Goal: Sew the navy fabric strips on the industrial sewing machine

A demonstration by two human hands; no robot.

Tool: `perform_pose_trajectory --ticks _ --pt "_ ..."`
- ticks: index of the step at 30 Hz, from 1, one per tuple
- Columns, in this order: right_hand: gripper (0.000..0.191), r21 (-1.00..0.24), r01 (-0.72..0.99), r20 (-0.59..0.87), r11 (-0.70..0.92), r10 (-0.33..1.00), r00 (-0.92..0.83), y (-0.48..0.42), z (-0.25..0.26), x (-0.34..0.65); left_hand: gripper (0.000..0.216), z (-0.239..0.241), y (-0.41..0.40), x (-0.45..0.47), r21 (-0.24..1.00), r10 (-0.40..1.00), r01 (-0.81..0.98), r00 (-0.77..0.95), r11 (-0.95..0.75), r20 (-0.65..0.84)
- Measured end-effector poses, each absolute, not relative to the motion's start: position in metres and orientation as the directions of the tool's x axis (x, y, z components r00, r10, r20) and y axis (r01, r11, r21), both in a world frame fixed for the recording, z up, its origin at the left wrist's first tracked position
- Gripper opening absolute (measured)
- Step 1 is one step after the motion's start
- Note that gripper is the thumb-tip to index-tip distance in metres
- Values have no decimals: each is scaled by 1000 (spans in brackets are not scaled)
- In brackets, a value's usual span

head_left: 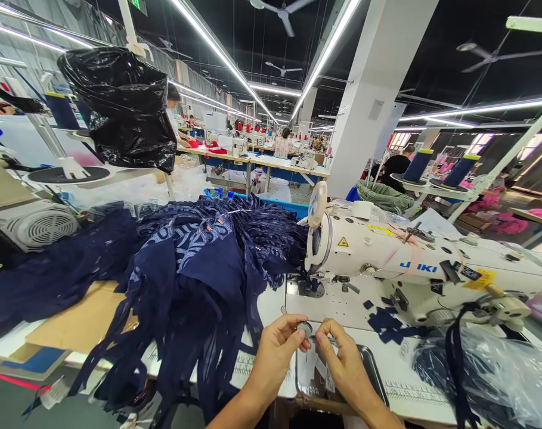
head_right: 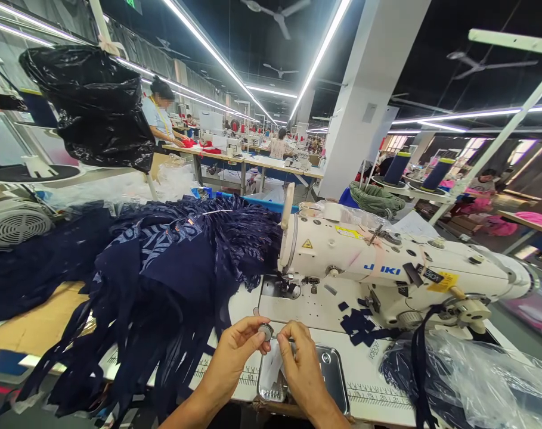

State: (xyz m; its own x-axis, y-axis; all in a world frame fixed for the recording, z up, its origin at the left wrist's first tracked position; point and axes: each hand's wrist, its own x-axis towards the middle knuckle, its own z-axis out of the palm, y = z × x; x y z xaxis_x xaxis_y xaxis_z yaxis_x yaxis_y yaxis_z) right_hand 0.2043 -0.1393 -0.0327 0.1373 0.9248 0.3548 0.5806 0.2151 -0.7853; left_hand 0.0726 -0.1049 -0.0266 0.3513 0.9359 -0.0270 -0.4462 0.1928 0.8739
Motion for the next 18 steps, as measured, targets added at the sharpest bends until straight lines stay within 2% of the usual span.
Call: perform_pose_trajectory --ticks 5,8,12,15,18 --pt "31 -798 572 359 191 913 195 -134 -37 207 34 -29 -108 74 862 937 -466 348 200 -29" --pt "26 -740 620 476 261 855 208 -134 -35 203 35 -29 -109 75 867 941 -464 339 179 -12" --pt "19 -457 745 701 486 712 -35 -142 -28 191 31 -27 -108 75 890 956 -440 293 115 21" --pt "19 -253 793 749 554 631 -202 -145 -24 184 29 -27 -106 73 904 964 -421 262 77 40" --pt "20 -176 824 747 538 619 -244 -145 -23 184 28 -27 -104 68 892 957 -435 291 121 12"
